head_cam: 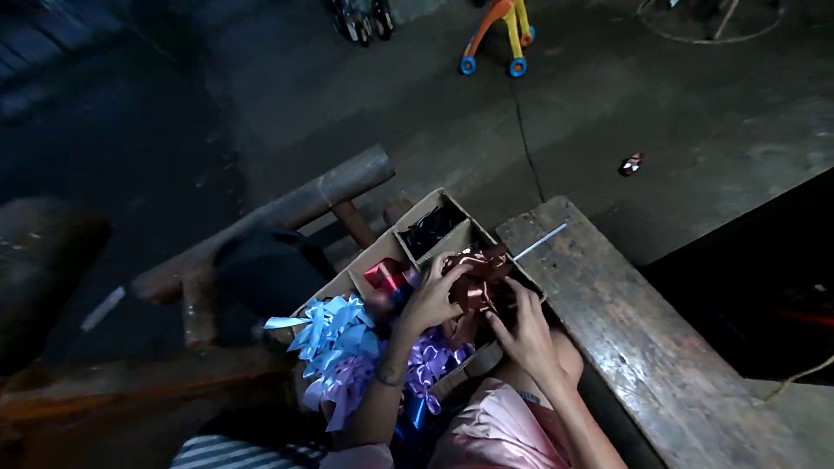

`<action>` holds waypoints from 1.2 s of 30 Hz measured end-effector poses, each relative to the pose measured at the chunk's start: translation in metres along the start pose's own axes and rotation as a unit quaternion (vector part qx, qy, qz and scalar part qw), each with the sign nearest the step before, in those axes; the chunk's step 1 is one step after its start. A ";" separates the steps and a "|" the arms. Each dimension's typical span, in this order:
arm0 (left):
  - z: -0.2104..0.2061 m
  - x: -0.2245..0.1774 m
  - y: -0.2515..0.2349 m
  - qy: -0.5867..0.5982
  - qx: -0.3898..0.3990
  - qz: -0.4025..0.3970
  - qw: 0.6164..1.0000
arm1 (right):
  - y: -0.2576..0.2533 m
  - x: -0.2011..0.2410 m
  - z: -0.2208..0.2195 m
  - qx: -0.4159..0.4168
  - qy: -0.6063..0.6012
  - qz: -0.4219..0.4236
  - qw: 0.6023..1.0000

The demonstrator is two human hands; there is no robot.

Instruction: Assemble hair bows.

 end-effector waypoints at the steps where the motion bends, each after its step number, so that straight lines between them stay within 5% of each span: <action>1: 0.002 0.001 0.003 0.020 0.011 0.013 1.000 | -0.002 0.000 0.001 0.017 -0.001 -0.003 1.000; 12: -0.021 0.003 0.030 0.018 0.003 0.007 1.000 | -0.024 0.010 0.036 -0.027 0.031 -0.005 0.999; 21: -0.034 -0.003 0.040 -0.017 -0.046 -0.032 0.998 | -0.077 0.031 0.030 0.099 0.110 0.041 0.988; 26: -0.041 -0.003 0.044 -0.032 -0.032 -0.046 0.998 | -0.078 0.026 0.021 0.181 0.175 -0.011 0.968; 32: -0.043 -0.005 0.047 -0.045 -0.045 -0.072 0.995 | -0.066 0.031 0.049 0.034 0.067 0.119 0.990; 36: -0.041 -0.008 0.044 -0.040 -0.035 -0.069 0.996 | -0.047 0.016 0.079 -0.063 -0.160 0.136 0.976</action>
Point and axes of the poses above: each hand's wrist, its own y-axis away from the middle knuckle, its own z-axis out of the back of the hand, x = y × z, the point moved 5 cm from there along -y, towards the middle knuckle, and after that the axes turned 7 degrees about x, right-handed, at the moved point
